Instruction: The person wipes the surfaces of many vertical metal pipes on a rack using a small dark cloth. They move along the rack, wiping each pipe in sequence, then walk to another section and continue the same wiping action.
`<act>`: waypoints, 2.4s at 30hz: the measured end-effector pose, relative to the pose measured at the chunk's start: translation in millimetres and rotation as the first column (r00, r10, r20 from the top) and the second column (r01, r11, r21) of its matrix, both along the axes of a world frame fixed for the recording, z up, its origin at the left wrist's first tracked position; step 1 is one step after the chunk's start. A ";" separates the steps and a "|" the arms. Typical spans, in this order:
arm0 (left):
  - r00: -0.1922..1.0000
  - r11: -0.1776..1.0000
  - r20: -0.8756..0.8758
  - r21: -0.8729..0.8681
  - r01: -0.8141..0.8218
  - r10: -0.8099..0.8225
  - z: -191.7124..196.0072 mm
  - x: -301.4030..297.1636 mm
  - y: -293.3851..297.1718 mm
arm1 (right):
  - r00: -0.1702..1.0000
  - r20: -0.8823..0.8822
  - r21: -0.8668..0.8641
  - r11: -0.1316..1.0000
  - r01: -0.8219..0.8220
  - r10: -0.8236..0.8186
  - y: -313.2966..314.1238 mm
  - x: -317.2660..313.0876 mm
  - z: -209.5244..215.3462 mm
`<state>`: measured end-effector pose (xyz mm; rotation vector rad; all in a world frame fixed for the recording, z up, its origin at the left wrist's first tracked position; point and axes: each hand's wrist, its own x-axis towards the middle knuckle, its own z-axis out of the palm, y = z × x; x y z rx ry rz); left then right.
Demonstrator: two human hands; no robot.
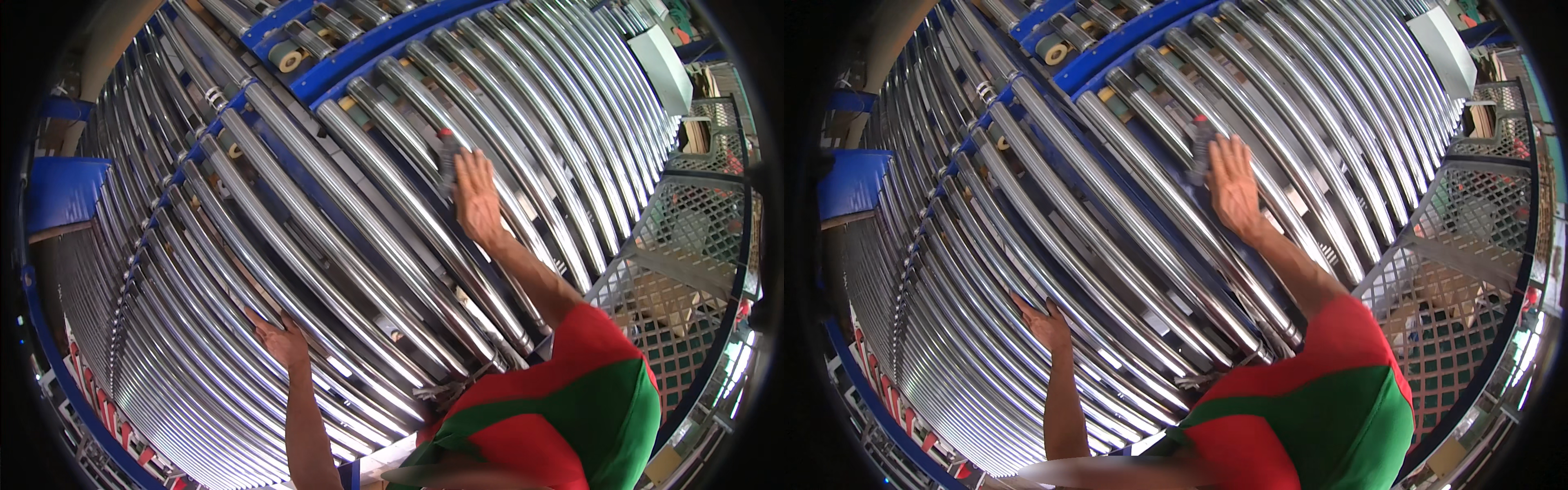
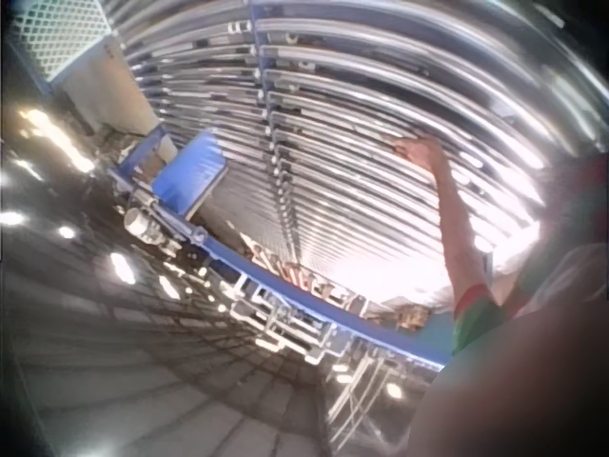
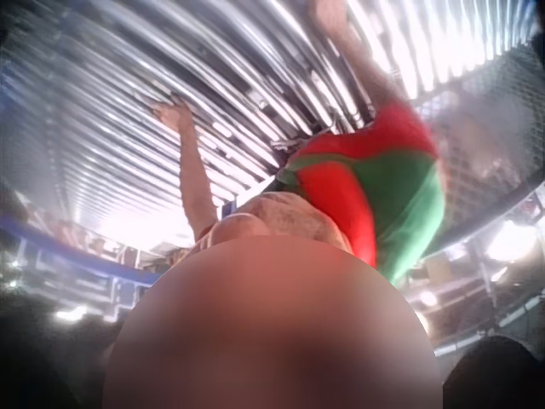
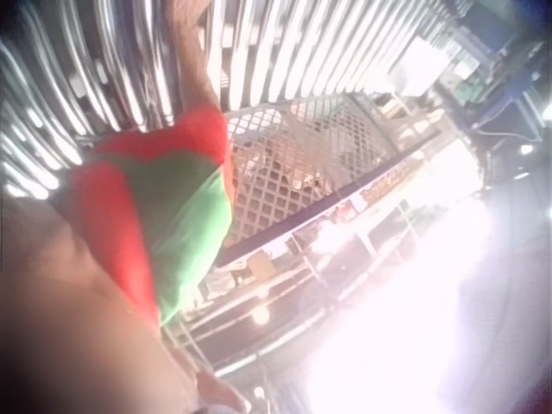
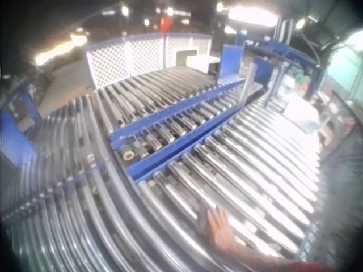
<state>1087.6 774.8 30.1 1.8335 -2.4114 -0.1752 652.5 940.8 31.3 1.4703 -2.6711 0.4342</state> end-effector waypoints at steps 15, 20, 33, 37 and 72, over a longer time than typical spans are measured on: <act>0.999 0.999 0.022 -0.029 0.045 -0.045 -8.4 6.0 -0.9 | 0.957 -0.267 -0.715 0.690 -0.114 -0.118 -303.8 -156.2 -14.4; 1.000 1.000 0.004 0.020 0.023 -0.023 -5.4 2.4 -3.4 | 0.954 -0.259 0.013 0.988 -0.152 0.150 -403.0 -177.7 -41.8; 0.999 0.998 0.005 0.045 0.047 -0.048 -9.9 8.1 -2.3 | 0.934 -0.279 -0.096 0.962 -0.257 0.221 -365.6 -207.4 -63.6; 1.000 0.993 -0.001 0.117 -0.023 0.024 -8.5 6.0 -1.7 | 0.909 -0.391 -0.312 0.909 -0.278 0.144 -333.7 -183.0 -43.8; 0.999 0.999 -0.015 0.042 0.034 -0.033 -18.4 14.0 1.6 | 0.931 -0.302 -0.220 0.935 -0.278 0.206 -318.3 -263.0 -52.0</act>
